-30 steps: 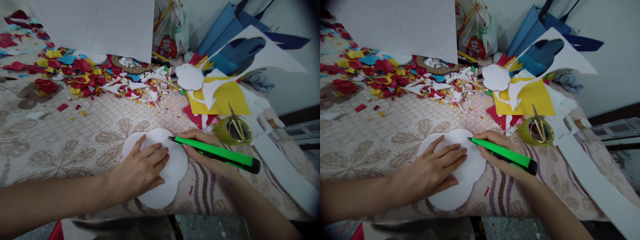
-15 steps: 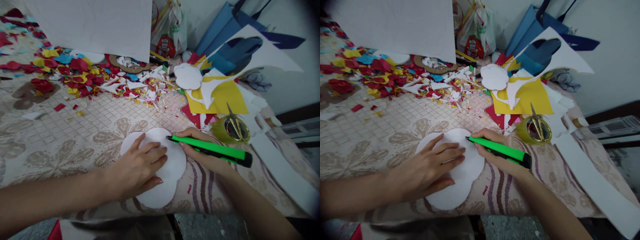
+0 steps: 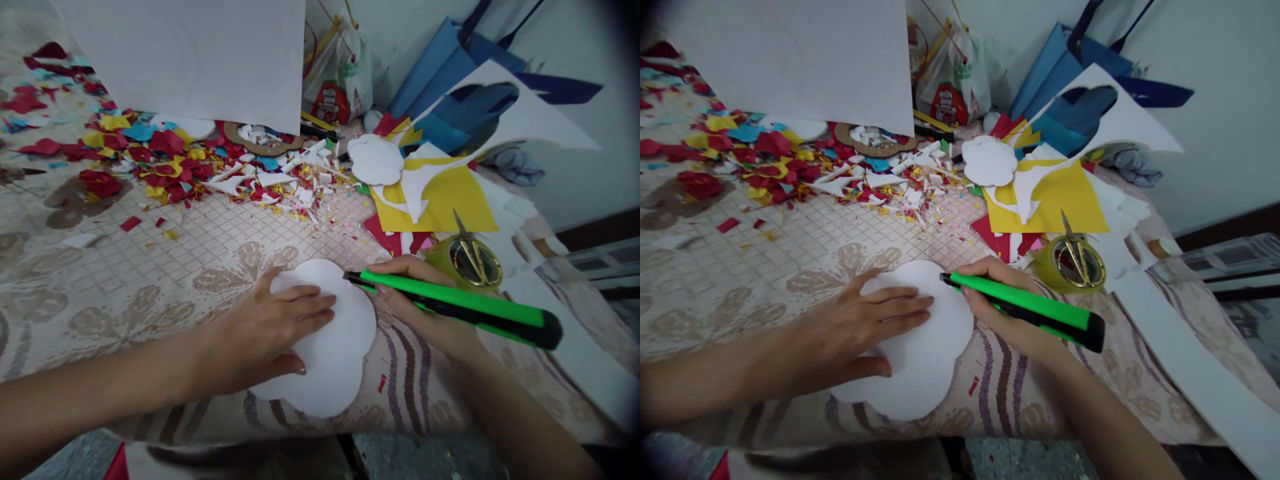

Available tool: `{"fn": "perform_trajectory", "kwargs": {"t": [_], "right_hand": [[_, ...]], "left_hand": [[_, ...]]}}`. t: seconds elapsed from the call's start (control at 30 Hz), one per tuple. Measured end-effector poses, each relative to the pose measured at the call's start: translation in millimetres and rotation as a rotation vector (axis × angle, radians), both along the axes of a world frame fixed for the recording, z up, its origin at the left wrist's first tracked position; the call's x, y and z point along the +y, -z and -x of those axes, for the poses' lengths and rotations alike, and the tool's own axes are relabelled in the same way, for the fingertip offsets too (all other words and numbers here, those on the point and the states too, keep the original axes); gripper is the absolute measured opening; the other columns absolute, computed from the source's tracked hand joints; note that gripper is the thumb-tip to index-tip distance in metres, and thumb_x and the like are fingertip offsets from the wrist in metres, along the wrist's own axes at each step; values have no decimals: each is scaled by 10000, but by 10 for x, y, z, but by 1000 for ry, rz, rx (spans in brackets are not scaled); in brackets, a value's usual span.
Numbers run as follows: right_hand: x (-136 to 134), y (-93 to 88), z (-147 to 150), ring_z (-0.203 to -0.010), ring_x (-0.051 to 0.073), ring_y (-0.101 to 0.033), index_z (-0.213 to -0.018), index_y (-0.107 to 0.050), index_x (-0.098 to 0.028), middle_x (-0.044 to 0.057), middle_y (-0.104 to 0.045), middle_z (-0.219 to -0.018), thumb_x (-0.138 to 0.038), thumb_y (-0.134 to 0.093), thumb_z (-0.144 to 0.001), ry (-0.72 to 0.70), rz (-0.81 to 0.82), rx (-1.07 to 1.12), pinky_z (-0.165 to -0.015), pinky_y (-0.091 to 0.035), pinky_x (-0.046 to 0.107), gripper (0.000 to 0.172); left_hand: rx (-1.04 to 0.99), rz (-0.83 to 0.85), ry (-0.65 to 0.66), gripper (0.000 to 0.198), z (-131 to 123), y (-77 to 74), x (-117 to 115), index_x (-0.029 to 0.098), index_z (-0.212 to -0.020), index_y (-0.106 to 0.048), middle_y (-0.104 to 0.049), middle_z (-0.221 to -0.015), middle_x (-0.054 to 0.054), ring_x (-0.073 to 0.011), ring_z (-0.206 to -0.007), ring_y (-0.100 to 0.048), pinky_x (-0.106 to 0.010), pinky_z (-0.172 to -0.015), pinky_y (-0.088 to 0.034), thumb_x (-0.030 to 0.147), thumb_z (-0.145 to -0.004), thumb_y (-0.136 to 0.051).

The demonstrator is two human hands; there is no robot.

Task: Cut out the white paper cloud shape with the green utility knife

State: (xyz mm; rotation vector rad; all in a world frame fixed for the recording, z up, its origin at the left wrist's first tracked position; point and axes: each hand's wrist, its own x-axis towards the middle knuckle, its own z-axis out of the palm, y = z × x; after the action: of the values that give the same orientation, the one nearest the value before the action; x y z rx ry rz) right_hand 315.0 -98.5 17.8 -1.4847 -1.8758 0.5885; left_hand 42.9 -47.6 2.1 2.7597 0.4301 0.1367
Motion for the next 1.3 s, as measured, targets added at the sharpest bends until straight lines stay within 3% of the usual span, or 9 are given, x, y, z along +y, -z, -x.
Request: {"fn": "perform_trajectory", "kwargs": {"t": [0.13, 0.3, 0.57, 1.3], "right_hand": [[-21, 32, 62, -792, 217, -700, -1029, -680, -325, 8, -736, -950, -351, -641, -921, 70, 6, 10, -600, -560, 325, 117], [-11, 78, 100, -837, 203, -699, -1048, -678, -281, 21, -737, -983, -321, -646, -917, 106, -34, -20, -639, -562, 299, 140], [1, 68, 183, -814, 156, -691, -1032, -673, -271, -1, -733, -946, -257, -636, -920, 63, -26, -28, -662, -556, 245, 119], [16, 73, 245, -782, 120, -677, -1013, -670, -274, -32, -732, -918, -223, -631, -914, 80, -43, -38, -647, -520, 198, 118]], "left_hand": [[26, -115, -100, 562, -55, 38, -96, 203, -1414, -517, -464, -1535, -72, -271, -1367, -481, -497, -1105, -290, 477, -941, -645], [25, -184, -159, 527, -92, 70, -193, 213, -1412, -524, -452, -1543, -38, -278, -1329, -507, -508, -1011, -356, 453, -955, -632], [5, -217, -165, 530, -100, 110, -243, 205, -1415, -513, -459, -1537, -26, -272, -1317, -506, -493, -949, -342, 463, -964, -617], [47, -241, -173, 500, -107, 113, -256, 228, -1439, -485, -418, -1556, 2, -249, -1337, -469, -479, -965, -301, 461, -1002, -557]]}}
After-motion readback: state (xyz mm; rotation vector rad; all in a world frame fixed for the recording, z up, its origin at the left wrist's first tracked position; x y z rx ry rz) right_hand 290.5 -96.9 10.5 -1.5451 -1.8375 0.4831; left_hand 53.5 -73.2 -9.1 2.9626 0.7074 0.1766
